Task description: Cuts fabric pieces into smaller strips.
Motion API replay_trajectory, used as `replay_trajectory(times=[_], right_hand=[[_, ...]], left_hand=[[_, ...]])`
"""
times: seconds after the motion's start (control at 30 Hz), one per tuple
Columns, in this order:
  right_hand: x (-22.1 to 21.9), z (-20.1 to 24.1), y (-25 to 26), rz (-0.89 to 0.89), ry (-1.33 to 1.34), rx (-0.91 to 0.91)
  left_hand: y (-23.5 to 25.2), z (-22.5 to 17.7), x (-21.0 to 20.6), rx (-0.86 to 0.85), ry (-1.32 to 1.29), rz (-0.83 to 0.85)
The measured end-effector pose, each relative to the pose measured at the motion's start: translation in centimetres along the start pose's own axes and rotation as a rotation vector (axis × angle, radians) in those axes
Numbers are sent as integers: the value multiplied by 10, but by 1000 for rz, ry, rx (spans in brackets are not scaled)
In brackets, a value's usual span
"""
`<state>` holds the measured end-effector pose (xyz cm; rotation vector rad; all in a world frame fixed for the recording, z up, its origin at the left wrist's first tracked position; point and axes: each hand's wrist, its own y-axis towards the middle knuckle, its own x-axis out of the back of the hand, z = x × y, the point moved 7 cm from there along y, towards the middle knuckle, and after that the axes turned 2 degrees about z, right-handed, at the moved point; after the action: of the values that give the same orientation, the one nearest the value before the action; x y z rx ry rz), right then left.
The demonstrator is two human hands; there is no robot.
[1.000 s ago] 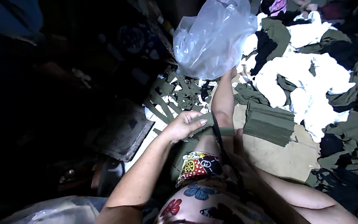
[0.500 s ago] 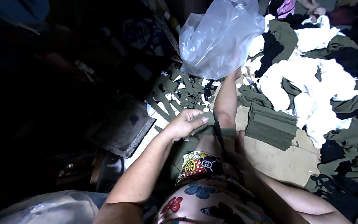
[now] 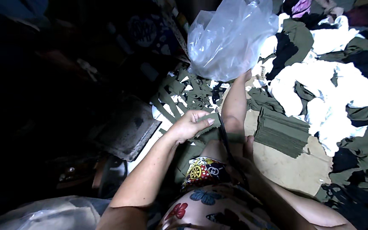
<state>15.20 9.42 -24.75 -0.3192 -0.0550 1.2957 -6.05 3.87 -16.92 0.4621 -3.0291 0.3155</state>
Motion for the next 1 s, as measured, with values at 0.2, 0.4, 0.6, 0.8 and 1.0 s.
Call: replay_trajectory(times=[0.2, 0.4, 0.6, 0.8, 1.0], right_hand=[[-4, 5, 1, 10, 38, -84], [-5, 13, 6, 31, 27, -114], [-5, 20, 14, 7, 3, -76], [-27, 93, 17, -104, -141, -372], [20, 60, 13, -15, 108, 42]], left_hand=[[-1, 9, 4, -7, 3, -6], [1, 12, 7, 0, 0, -4], [0, 13, 10, -18, -12, -20], [-5, 15, 14, -16, 21, -39], [-3, -12, 6, -150, -62, 27]])
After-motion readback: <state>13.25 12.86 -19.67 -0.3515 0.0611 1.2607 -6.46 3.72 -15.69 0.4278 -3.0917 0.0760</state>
